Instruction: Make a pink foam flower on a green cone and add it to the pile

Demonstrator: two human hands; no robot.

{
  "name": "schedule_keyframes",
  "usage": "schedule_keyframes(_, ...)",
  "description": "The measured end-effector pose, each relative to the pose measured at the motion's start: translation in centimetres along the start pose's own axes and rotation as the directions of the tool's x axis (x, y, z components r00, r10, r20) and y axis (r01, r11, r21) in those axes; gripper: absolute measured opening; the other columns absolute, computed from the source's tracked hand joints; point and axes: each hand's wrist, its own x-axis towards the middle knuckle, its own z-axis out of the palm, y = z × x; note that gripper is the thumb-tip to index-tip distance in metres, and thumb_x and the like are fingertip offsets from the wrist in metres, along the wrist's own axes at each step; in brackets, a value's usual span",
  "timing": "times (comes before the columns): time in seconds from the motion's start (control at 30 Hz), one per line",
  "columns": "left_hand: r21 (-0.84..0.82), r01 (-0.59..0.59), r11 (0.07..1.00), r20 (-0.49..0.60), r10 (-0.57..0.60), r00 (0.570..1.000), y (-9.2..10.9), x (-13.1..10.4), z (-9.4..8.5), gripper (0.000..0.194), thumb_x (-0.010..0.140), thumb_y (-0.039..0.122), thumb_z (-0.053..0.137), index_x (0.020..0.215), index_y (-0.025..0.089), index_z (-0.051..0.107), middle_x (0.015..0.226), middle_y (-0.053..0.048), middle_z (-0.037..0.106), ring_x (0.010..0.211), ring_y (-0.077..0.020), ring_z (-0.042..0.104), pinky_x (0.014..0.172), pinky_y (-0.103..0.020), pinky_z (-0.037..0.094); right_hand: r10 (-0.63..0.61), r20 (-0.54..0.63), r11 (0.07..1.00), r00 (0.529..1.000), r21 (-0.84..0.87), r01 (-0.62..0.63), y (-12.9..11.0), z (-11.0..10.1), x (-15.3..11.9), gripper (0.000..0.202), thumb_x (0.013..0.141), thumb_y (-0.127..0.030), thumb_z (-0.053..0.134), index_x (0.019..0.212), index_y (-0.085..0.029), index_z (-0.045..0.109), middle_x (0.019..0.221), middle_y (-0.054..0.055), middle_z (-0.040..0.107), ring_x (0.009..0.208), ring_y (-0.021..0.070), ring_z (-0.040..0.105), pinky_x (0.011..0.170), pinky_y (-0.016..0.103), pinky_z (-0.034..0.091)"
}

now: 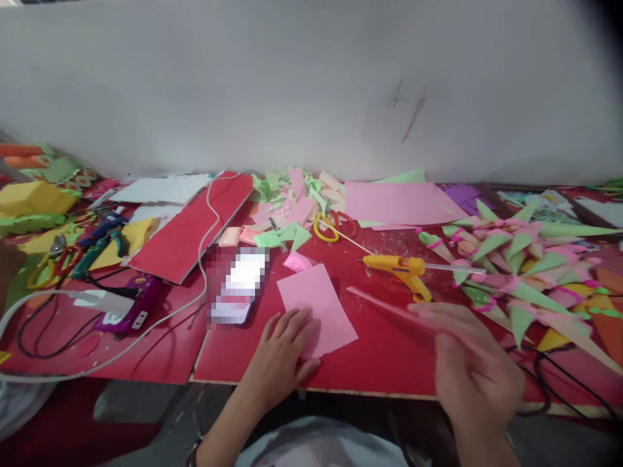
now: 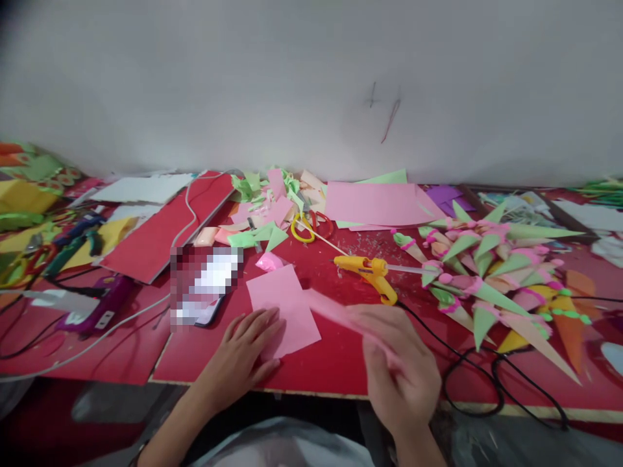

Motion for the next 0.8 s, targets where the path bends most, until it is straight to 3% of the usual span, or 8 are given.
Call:
schedule_keyframes(0.03,0.002,0.014,1.000,0.001,-0.014,1.000,-0.2,0.1,0.1,0.049,0.081,0.042,0.045,0.126,0.026,0.038,0.133,-0.004,0.040,0.119,-0.0224,0.035,0.098,-0.041,0.030,-0.158,0.120,0.987,0.980,-0.001,0.159,-0.4,-0.1,0.1,0.025,0.073,-0.014,0.052,0.091,-0.025,0.065,0.094,0.004,0.064,0.090,0.0216,0.057,0.080,0.039,0.044)
schedule_keyframes(0.1,0.007,0.044,0.999,-0.007,-0.044,0.999,-0.6,0.3,0.3,0.046,0.080,0.043,0.046,0.121,0.024,0.044,0.132,-0.004,0.040,0.120,-0.0235,0.034,0.098,-0.042,0.030,-0.352,0.372,0.925,0.859,-0.002,0.380,-0.3,0.1,0.0,0.038,0.072,-0.006,0.047,0.100,-0.027,0.062,0.102,0.004,0.063,0.094,0.0202,0.056,0.082,0.037,0.044)
schedule_keyframes(0.2,0.023,0.060,0.998,-0.032,-0.059,0.998,-1.0,0.5,0.2,0.049,0.078,0.042,0.049,0.122,0.023,0.043,0.133,-0.006,0.039,0.121,-0.0239,0.033,0.098,-0.042,0.030,-0.363,0.613,0.860,0.702,-0.069,0.505,1.1,1.3,-0.7,0.043,0.071,-0.003,0.042,0.102,-0.023,0.061,0.108,0.005,0.062,0.101,0.0192,0.053,0.086,0.038,0.043)
schedule_keyframes(0.27,0.045,0.077,0.996,-0.048,-0.074,0.996,-1.1,0.5,0.1,0.052,0.078,0.040,0.051,0.125,0.024,0.039,0.132,-0.006,0.040,0.120,-0.0236,0.034,0.098,-0.042,0.030,-0.294,0.703,0.853,0.647,-0.112,0.509,2.4,2.0,-1.5,0.041,0.071,-0.002,0.041,0.100,-0.022,0.063,0.109,0.006,0.061,0.103,0.0192,0.052,0.088,0.039,0.043)
schedule_keyframes(0.43,0.111,0.139,0.984,-0.110,-0.127,0.986,-1.4,0.6,0.3,0.050,0.080,0.036,0.048,0.126,0.020,0.038,0.129,-0.010,0.042,0.116,-0.0246,0.038,0.094,-0.042,0.035,-0.129,0.805,0.890,0.579,-0.163,0.426,4.3,2.0,-2.7,0.040,0.076,-0.005,0.041,0.103,-0.024,0.062,0.115,0.005,0.059,0.108,0.0188,0.049,0.092,0.041,0.040)
schedule_keyframes(0.63,0.088,-0.028,0.996,-0.052,0.033,0.998,-1.1,1.0,0.1,0.048,0.083,0.011,0.037,0.129,0.026,0.035,0.130,-0.004,0.043,0.121,-0.0182,0.034,0.097,-0.036,0.034,-0.044,0.881,0.938,0.472,-0.126,0.324,5.2,0.3,-1.4,0.036,0.080,-0.011,0.042,0.107,-0.029,0.059,0.120,0.003,0.056,0.114,0.0189,0.046,0.099,0.048,0.028)
schedule_keyframes(0.8,-0.045,-0.074,0.996,0.032,0.075,0.997,-0.1,1.8,0.0,0.055,0.080,0.001,0.029,0.128,0.029,0.034,0.130,0.003,0.044,0.121,-0.0120,0.034,0.101,-0.033,0.027,-0.044,0.914,0.953,0.404,-0.083,0.292,5.5,0.1,-0.4,0.025,0.083,-0.025,0.046,0.101,-0.030,0.062,0.118,0.004,0.056,0.115,0.0197,0.046,0.100,0.050,0.024)
